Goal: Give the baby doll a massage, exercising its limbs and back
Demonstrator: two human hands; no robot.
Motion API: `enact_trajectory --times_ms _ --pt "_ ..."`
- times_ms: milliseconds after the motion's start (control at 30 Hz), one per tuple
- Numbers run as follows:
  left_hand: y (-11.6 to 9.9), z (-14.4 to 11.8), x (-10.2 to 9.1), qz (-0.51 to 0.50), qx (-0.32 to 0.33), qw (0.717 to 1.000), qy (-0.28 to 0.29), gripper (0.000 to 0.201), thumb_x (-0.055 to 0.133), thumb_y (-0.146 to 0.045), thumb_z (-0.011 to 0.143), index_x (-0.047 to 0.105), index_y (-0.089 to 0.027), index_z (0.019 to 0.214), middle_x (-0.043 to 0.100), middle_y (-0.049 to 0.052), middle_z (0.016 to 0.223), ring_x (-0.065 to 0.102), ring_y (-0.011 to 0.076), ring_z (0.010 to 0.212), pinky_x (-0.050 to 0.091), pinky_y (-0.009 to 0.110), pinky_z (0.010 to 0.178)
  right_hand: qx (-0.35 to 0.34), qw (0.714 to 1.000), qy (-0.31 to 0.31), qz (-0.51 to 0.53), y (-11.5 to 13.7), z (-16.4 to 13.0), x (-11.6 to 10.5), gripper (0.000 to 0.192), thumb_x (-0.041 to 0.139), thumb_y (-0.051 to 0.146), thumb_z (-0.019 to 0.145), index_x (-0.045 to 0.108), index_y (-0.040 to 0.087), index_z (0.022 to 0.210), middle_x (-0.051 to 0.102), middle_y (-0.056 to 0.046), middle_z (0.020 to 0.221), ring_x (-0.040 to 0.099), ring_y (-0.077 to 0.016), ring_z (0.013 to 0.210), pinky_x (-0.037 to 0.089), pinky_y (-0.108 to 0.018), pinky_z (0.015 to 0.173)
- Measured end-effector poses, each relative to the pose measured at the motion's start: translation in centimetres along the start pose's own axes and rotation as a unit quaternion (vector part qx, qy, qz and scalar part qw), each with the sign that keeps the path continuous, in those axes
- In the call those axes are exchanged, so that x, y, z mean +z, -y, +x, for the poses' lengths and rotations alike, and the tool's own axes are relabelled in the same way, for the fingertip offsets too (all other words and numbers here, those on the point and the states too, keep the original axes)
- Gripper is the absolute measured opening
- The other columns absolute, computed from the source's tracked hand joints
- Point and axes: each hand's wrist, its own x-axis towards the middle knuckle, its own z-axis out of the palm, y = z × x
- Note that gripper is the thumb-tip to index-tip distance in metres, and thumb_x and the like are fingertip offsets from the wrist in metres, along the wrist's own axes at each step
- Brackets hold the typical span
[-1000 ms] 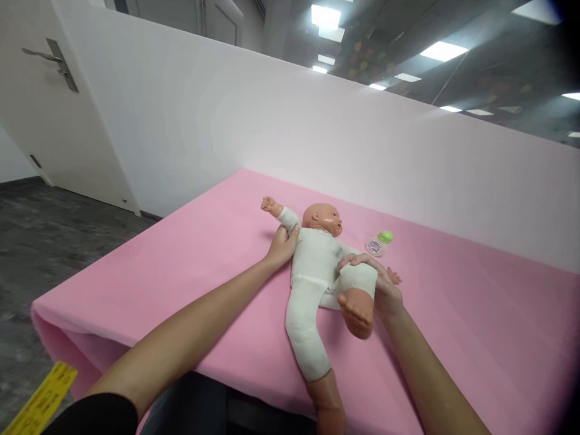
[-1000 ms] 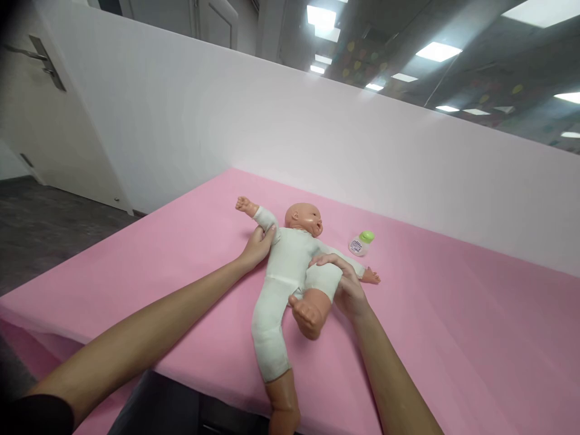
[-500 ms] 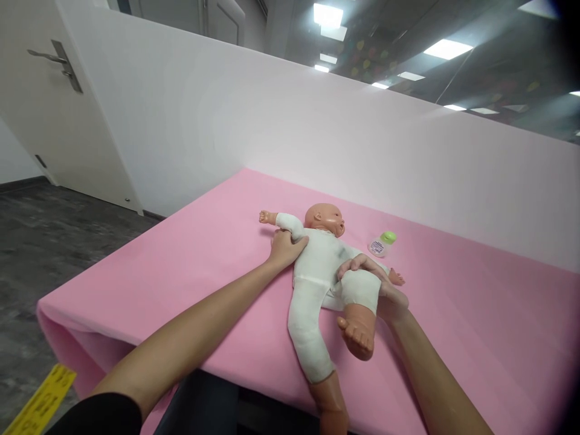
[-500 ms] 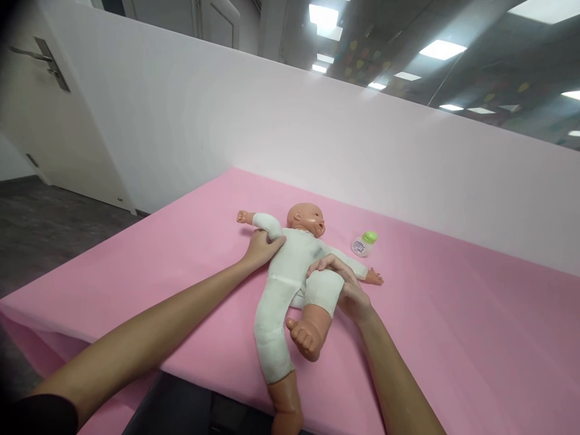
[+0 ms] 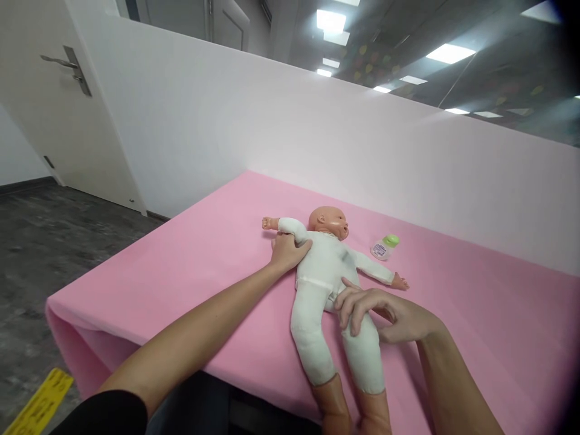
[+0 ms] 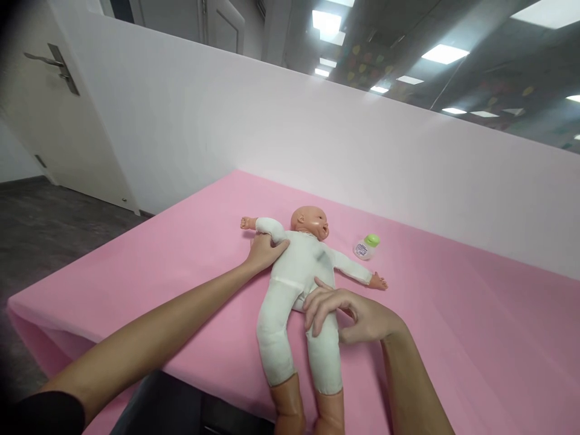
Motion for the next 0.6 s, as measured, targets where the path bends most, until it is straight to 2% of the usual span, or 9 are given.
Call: enact_trajectory --times_ms 67,133,267,333,400,500,600 --pt "0.1 -0.1 -0.1 0.008 0.008 1.000 -0.006 0.048 0.076 -0.057 0.079 0.049 -0.022 0.059 0.058 0.007 0.068 0.061 0.0284 0.083 0.048 0.039 0.077 -0.025 0.999 -0.034 0.001 -0.2 0.0 0.0 0.011 0.078 0.030 0.077 0.085 0.029 0.085 0.080 -0.004 0.086 0.076 -0.0293 0.093 0.041 -0.064 0.113" --pt "0.2 -0.2 -0.1 0.018 0.015 1.000 -0.002 0.057 0.074 -0.066 0.078 0.047 -0.022 0.053 0.055 0.007 0.062 0.061 0.0280 0.077 0.047 0.039 0.073 -0.024 0.998 -0.050 0.005 -0.5 0.1 0.0 0.010 0.078 0.033 0.080 0.084 0.027 0.086 0.079 -0.004 0.085 0.076 -0.0272 0.088 0.044 -0.063 0.112" --pt "0.2 -0.4 -0.3 0.018 0.013 0.999 0.028 0.062 0.072 -0.075 0.076 0.050 -0.022 0.053 0.056 0.007 0.058 0.059 0.0257 0.067 0.046 0.037 0.064 0.004 0.998 -0.057 0.006 -1.2 0.6 0.3 0.016 0.073 0.034 0.087 0.083 0.027 0.097 0.081 -0.003 0.098 0.075 -0.0261 0.097 0.029 -0.063 0.123" --pt "0.1 -0.6 -0.4 -0.014 0.007 0.998 0.068 0.058 0.073 -0.074 0.077 0.058 -0.020 0.061 0.061 0.007 0.064 0.061 0.0251 0.067 0.048 0.036 0.062 0.012 0.997 -0.070 0.007 -1.4 1.0 0.6 0.017 0.073 0.036 0.089 0.083 0.027 0.099 0.080 -0.003 0.099 0.075 -0.0256 0.099 0.028 -0.060 0.125" --pt "-0.2 -0.7 -0.4 -0.078 0.025 0.991 0.104 0.050 0.075 -0.067 0.079 0.068 -0.017 0.081 0.069 0.008 0.079 0.067 0.0260 0.077 0.052 0.035 0.066 0.026 0.997 -0.073 0.012 -1.5 1.3 1.0 0.017 0.072 0.037 0.091 0.081 0.027 0.102 0.079 -0.003 0.101 0.073 -0.0256 0.102 0.040 -0.056 0.119" --pt "-0.6 -0.9 -0.4 -0.159 0.063 0.973 0.152 0.054 0.083 -0.055 0.077 0.069 -0.016 0.111 0.073 0.010 0.102 0.070 0.0287 0.096 0.057 0.034 0.077 0.039 0.995 -0.091 0.021 -1.6 1.8 1.8 0.017 0.069 0.035 0.094 0.079 0.026 0.104 0.076 -0.005 0.103 0.071 -0.0249 0.102 0.056 -0.046 0.102" --pt "-0.6 -0.9 -0.3 -0.183 0.076 0.966 0.167 0.061 0.090 -0.047 0.067 0.071 -0.017 0.116 0.074 0.012 0.101 0.071 0.0316 0.100 0.059 0.036 0.079 0.038 0.990 -0.131 0.028 -1.8 2.2 2.4 0.016 0.069 0.036 0.094 0.079 0.024 0.099 0.074 -0.005 0.101 0.070 -0.0239 0.098 0.057 -0.042 0.095"
